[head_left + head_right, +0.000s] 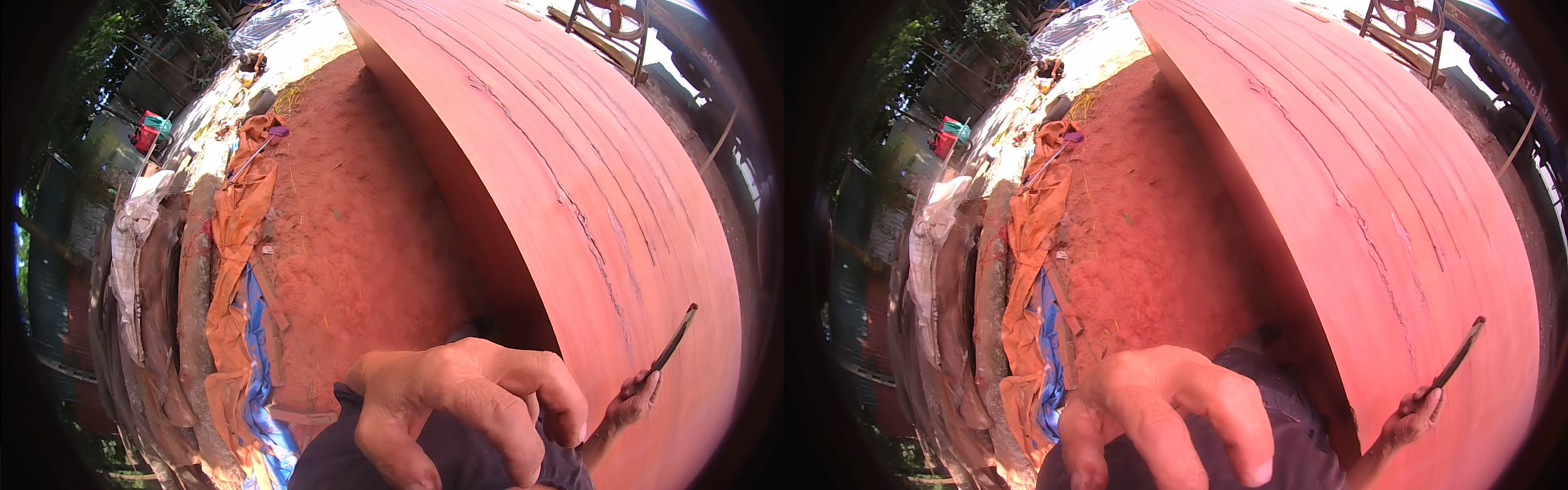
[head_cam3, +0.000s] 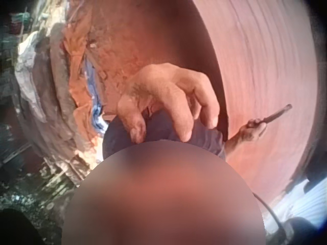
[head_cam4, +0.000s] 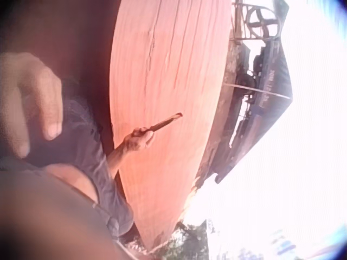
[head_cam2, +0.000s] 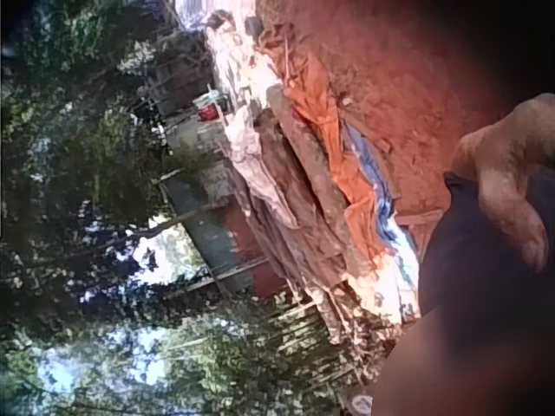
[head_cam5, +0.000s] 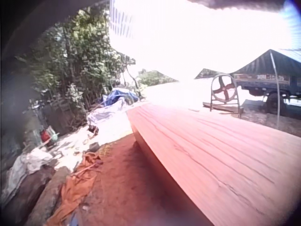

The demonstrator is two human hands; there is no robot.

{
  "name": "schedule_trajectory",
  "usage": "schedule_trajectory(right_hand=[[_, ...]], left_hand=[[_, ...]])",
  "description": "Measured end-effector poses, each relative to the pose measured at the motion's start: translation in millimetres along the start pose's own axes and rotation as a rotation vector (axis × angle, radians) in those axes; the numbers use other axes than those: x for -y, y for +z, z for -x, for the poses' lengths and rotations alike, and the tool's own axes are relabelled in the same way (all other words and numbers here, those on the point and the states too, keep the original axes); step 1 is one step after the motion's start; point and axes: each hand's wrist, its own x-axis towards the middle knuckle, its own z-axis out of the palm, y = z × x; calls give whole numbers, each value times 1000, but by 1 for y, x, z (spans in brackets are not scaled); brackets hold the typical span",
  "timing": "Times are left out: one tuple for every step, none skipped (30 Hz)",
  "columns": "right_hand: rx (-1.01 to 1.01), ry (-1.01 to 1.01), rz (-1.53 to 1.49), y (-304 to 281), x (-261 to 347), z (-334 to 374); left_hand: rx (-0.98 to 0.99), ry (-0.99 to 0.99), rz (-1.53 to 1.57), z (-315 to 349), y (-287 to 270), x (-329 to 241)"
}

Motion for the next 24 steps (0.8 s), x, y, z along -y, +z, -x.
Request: schedule_trajectory(right_hand=[[-20, 0, -9, -3, 2, 1], [7, -16, 1, -4, 2, 0], [-14, -25, -26, -5, 1, -1], [19, -26, -23, -7, 2, -2], [21, -17, -68, -9, 1, -2], [17, -36, -60, -11, -2, 1], [15, -49, -58, -15, -2, 2], [7, -58, -71, -20, -4, 2], [-3, -36, -102, -25, -6, 5], [-53, -65, -72, -28, -10, 4], [-89, -58, -119, -33, -11, 8], [-120, -63, -67, -41, -5, 18], [-125, -69, -78, -45, -7, 21], [-130, -71, -113, -45, -3, 28], [-142, -77, -92, -47, -3, 33], [-167, -81, -94, -47, -3, 38], [-192, -95, -122, -45, -3, 41], [-233, -100, -98, -43, -3, 46], [-269, -109, -96, -41, -3, 52], [-312, -134, -104, -39, -2, 55], [-376, -144, -99, -36, -3, 61], [-443, -165, -100, -32, -5, 66], [-491, -182, -117, -30, -6, 68], [-489, -202, -104, -28, -7, 69]], left_hand=[[-27, 115, 61, -3, 8, 11], [-47, 231, 120, -5, 15, 23], [-57, 344, 151, -10, 23, 41], [-63, 458, 182, -16, 28, 58], [-66, 572, 211, -24, 34, 75], [-19, 511, 263, -25, 31, 79], [-64, 455, 332, -28, 35, 88], [-112, 401, 405, -31, 38, 97], [-163, 351, 480, -35, 42, 104], [-181, 271, 551, -38, 43, 112], [-176, 208, 600, -41, 47, 118], [-151, 156, 634, -46, 49, 124], [-106, 116, 657, -49, 52, 130], [-69, 84, 670, -53, 55, 130], [-34, 60, 677, -57, 57, 135], [-19, 28, 700, -61, 56, 138], [10, -2, 716, -66, 55, 141], [35, -37, 729, -71, 53, 143], [67, -63, 741, -77, 50, 145], [92, -93, 758, -82, 47, 148], [116, -121, 782, -89, 41, 150], [141, -150, 808, -96, 36, 154], [162, -165, 821, -102, 30, 157], [188, -183, 813, -109, 22, 161]])
